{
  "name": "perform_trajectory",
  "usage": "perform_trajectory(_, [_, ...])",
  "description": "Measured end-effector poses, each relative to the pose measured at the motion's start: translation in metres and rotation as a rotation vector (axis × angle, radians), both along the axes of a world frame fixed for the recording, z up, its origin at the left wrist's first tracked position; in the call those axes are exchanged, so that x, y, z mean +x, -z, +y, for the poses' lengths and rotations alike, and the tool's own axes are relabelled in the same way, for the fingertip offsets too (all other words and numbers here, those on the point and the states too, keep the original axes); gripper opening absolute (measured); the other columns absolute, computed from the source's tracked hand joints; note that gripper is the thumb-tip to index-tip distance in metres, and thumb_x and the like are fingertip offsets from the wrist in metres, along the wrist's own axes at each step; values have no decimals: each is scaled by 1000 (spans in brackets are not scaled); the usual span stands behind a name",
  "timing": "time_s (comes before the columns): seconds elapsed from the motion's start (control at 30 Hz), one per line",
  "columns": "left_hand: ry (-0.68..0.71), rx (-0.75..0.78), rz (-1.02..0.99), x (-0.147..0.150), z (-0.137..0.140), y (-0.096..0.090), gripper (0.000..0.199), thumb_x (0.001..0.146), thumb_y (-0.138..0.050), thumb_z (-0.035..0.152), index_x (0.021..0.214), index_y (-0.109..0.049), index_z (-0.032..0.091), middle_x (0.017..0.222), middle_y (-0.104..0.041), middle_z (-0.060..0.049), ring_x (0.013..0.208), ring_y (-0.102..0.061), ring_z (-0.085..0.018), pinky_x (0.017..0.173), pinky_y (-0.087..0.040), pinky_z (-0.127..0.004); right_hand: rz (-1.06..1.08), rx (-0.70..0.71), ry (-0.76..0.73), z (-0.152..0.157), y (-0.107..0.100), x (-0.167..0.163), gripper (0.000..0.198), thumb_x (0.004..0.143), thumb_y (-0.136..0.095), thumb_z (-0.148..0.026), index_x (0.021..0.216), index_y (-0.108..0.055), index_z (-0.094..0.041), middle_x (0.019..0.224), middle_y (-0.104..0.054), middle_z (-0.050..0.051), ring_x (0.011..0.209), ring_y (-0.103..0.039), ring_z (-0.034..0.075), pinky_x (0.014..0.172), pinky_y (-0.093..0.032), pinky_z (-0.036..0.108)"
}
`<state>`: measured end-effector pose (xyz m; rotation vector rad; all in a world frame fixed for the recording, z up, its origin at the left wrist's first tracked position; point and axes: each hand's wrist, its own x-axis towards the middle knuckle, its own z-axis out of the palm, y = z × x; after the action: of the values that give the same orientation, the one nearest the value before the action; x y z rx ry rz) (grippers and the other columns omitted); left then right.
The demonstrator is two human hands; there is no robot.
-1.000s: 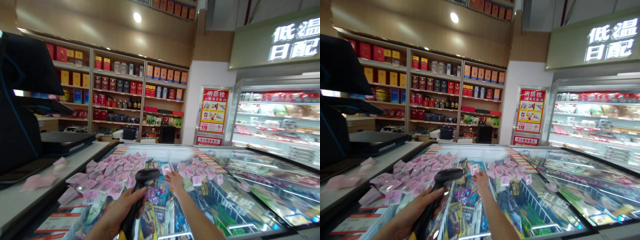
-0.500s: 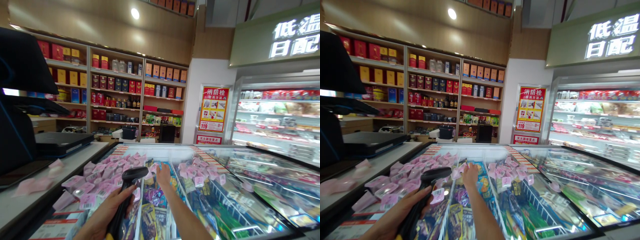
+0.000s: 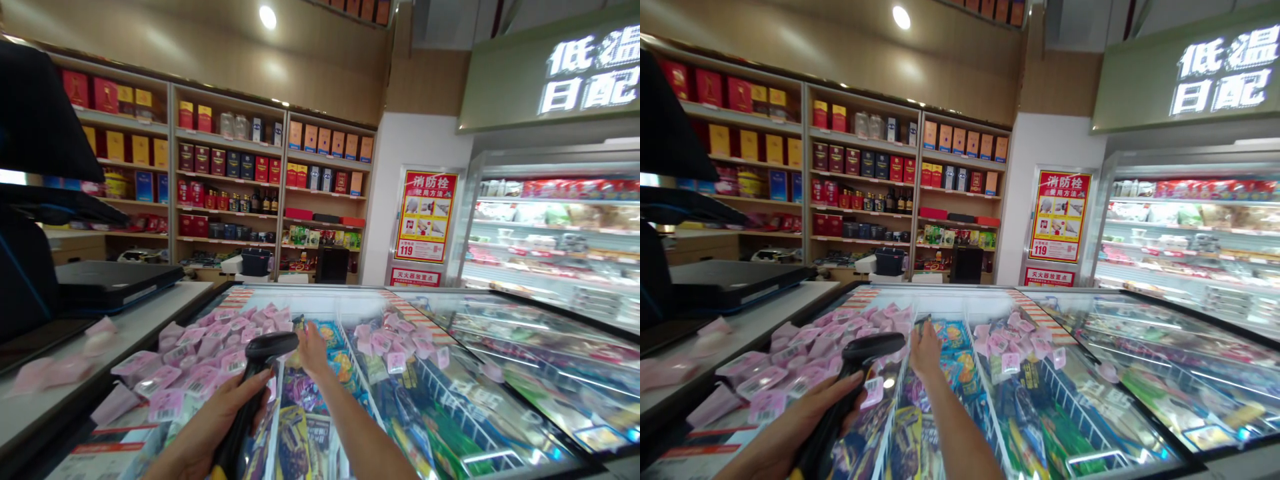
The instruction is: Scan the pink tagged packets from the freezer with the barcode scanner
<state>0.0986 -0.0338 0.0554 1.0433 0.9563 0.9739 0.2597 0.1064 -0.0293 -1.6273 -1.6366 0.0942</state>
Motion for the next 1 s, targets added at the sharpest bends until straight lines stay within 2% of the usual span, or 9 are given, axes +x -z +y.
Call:
perform_trajectory(0.1, [20, 29, 12, 8, 0, 2, 30, 61, -59, 43, 59, -51, 14, 48, -51, 3, 39, -42, -5, 40, -34, -17, -171, 39, 231, -16, -13, 48, 44, 77, -38, -30, 117, -41, -13, 125, -37, 13, 115, -31, 25, 92, -23, 39])
perform_trajectory(0.2, [51, 32, 28, 15, 1, 4, 32, 60, -58, 44, 57, -50, 14, 45, -49, 3, 38, -40, -5, 40, -33, -17, -388, -15, 349, -32, -21, 93, 40, 72, -43, -21, 111, -47, -17, 119, -44, 11, 113, -31, 26, 90, -20, 43])
perform_trajectory(0.37, [119, 50, 25, 24, 2, 3, 32, 61, -57, 45, 56, -48, 14, 43, -48, 3, 38, -40, -5, 41, -32, -18, -626, -115, 357, -49, -24, 120, 27, 72, -39, -13, 88, -60, -17, 95, -57, 12, 95, -44, 26, 79, -27, 43])
perform_trajectory(0.53, [148, 63, 23, 26, -2, 0, 32, 62, -56, 44, 55, -46, 15, 41, -47, 4, 37, -39, -5, 40, -31, -18, -633, -97, 304, -53, -28, 119, 22, 69, -43, -11, 80, -62, -15, 87, -59, 12, 92, -46, 27, 77, -29, 41])
perform_trajectory(0.6, [149, 56, 20, 25, -3, -1, 31, 61, -57, 43, 56, -45, 15, 42, -47, 4, 37, -40, -5, 41, -32, -18, -506, -42, 287, -52, -29, 118, 21, 67, -47, -16, 83, -61, -15, 88, -58, 12, 93, -47, 26, 79, -29, 40])
perform_trajectory(0.67, [159, 65, 25, 24, -3, 0, 31, 63, -57, 43, 56, -45, 15, 42, -47, 4, 38, -40, -5, 41, -32, -18, -196, 48, 280, -48, -29, 114, 27, 66, -49, -22, 90, -59, -15, 90, -58, 12, 91, -48, 24, 80, -31, 37])
perform_trajectory(0.77, [183, 78, 46, 24, -4, 2, 31, 65, -54, 43, 57, -46, 15, 44, -48, 4, 38, -41, -5, 42, -32, -18, 638, 97, 169, -38, -28, 103, 29, 65, -50, -29, 89, -57, -15, 81, -60, 8, 79, -53, 20, 73, -38, 32])
perform_trajectory(0.83, [195, 75, 44, 25, -5, 3, 30, 64, -55, 43, 59, -47, 15, 45, -48, 4, 38, -41, -5, 41, -32, -18, 1053, 51, 65, -30, -25, 94, 21, 65, -47, -30, 79, -55, -16, 70, -60, 5, 70, -56, 18, 65, -43, 30])
perform_trajectory(1.0, [200, 66, 40, 27, -10, 1, 29, 62, -57, 43, 61, -48, 15, 47, -50, 4, 36, -38, -4, 38, -30, -17, 1251, -4, -1, -17, -15, 79, 8, 66, -42, -26, 63, -45, -20, 54, -58, 0, 58, -58, 15, 58, -47, 29])
